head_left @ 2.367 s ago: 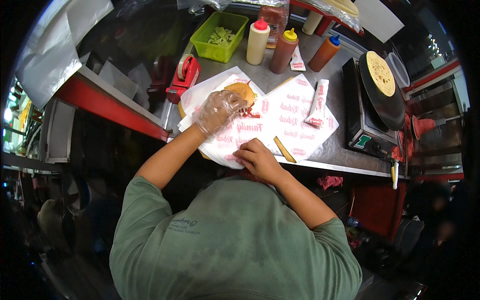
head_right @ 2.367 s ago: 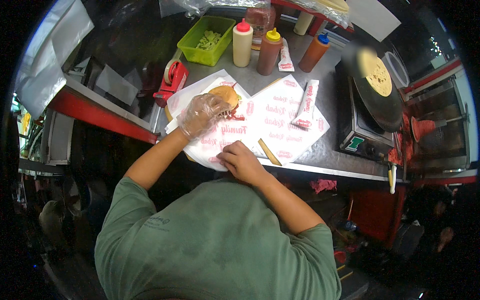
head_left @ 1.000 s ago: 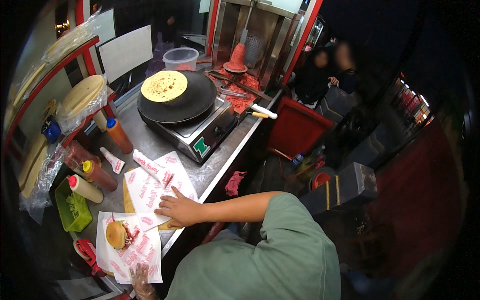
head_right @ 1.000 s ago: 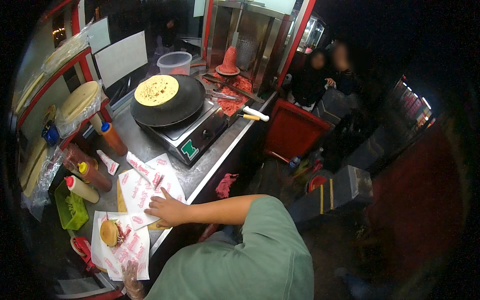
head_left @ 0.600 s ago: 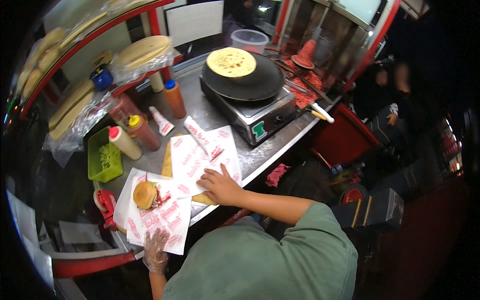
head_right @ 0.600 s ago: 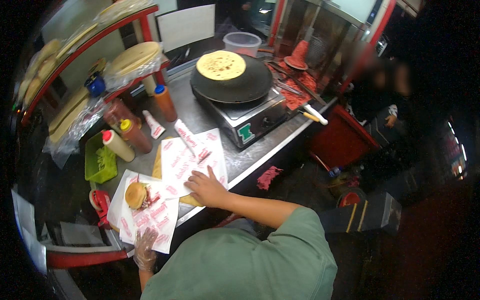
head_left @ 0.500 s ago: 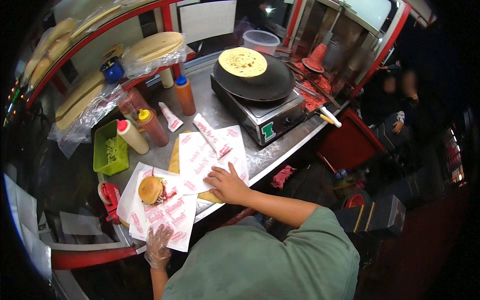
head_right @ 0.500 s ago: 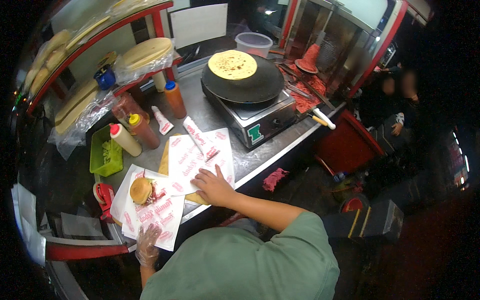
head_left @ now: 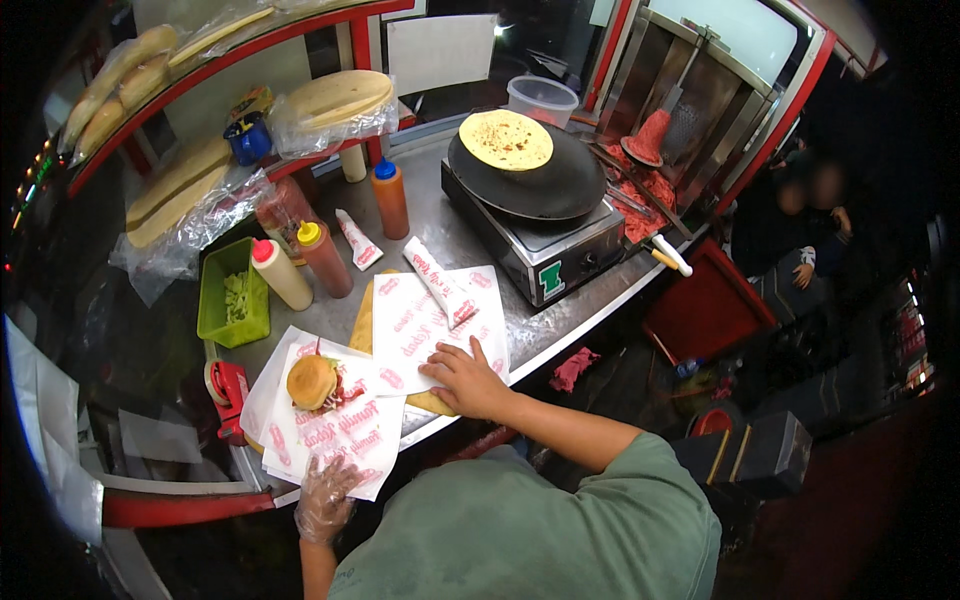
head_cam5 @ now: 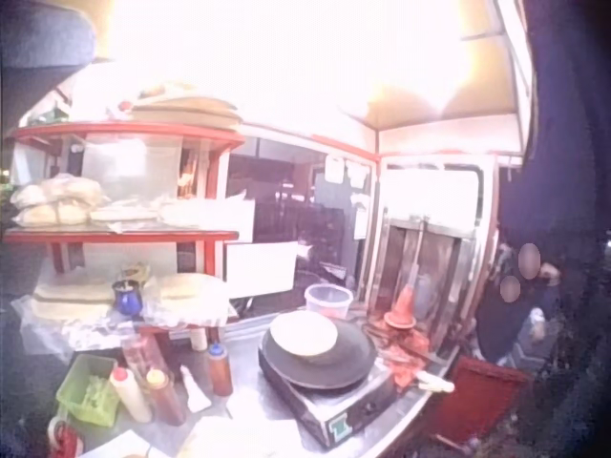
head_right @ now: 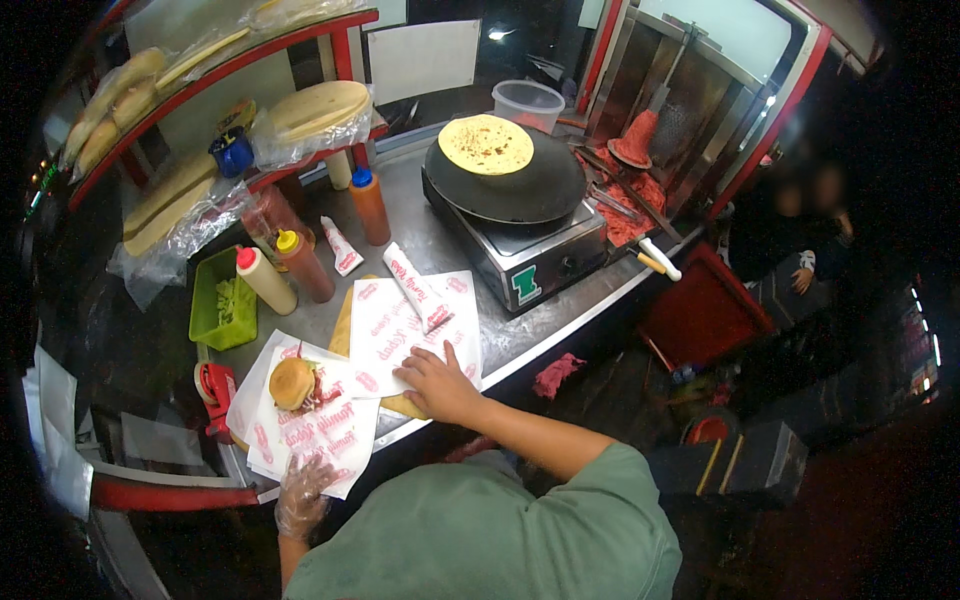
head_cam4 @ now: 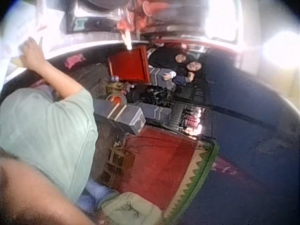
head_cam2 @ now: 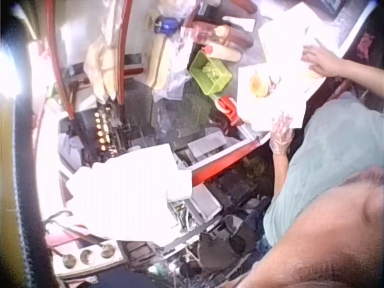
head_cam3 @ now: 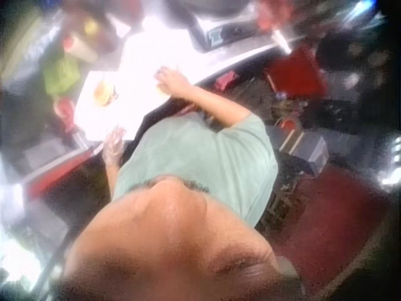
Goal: The person assembles tacos by placing cooked meat and shredded lettuce on tortillas, adding sauces, and wrapping them in paper. The person uses a spatula to flip tortillas on a griddle and handles condiment bottles to apply sauces.
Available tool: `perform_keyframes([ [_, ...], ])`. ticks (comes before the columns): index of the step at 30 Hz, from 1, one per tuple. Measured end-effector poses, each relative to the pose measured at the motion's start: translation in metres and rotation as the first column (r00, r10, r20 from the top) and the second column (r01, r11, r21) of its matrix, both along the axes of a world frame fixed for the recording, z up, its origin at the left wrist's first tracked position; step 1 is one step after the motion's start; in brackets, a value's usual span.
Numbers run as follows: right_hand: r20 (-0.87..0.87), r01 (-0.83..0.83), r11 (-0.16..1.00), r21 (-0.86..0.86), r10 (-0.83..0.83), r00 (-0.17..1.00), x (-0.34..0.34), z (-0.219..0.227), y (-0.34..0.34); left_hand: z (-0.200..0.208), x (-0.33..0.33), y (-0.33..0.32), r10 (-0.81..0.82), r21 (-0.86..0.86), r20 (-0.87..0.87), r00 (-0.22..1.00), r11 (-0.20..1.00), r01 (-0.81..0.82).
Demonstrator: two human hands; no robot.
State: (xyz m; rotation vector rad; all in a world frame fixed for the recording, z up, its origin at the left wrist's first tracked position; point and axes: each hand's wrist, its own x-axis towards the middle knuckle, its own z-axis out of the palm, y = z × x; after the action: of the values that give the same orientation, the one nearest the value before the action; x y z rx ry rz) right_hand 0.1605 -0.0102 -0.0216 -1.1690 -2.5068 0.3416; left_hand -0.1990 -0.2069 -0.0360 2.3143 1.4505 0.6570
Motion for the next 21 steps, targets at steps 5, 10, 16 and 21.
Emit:
perform_keyframes([
  [5,-0.264,-0.196,0.98,-0.024,0.183,0.947,-0.034,0.012,-0.015,0.012,0.002,0.006,0.045,-0.015,0.105,0.993,0.999,-0.043],
  [10,-0.332,-0.631,0.759,-0.163,0.56,0.759,-0.103,0.031,-0.041,0.034,0.001,0.022,0.092,0.072,0.165,0.982,0.992,-0.105],
  [16,-0.463,-0.49,0.871,-0.036,0.42,0.78,-0.049,0.078,0.002,0.049,0.004,0.021,0.151,-0.143,0.208,0.966,0.982,-0.123],
  [21,-0.608,0.349,0.874,0.339,-0.079,0.79,0.14,0.155,0.139,0.065,0.021,0.019,0.044,-0.225,0.202,0.978,0.974,0.003],
])
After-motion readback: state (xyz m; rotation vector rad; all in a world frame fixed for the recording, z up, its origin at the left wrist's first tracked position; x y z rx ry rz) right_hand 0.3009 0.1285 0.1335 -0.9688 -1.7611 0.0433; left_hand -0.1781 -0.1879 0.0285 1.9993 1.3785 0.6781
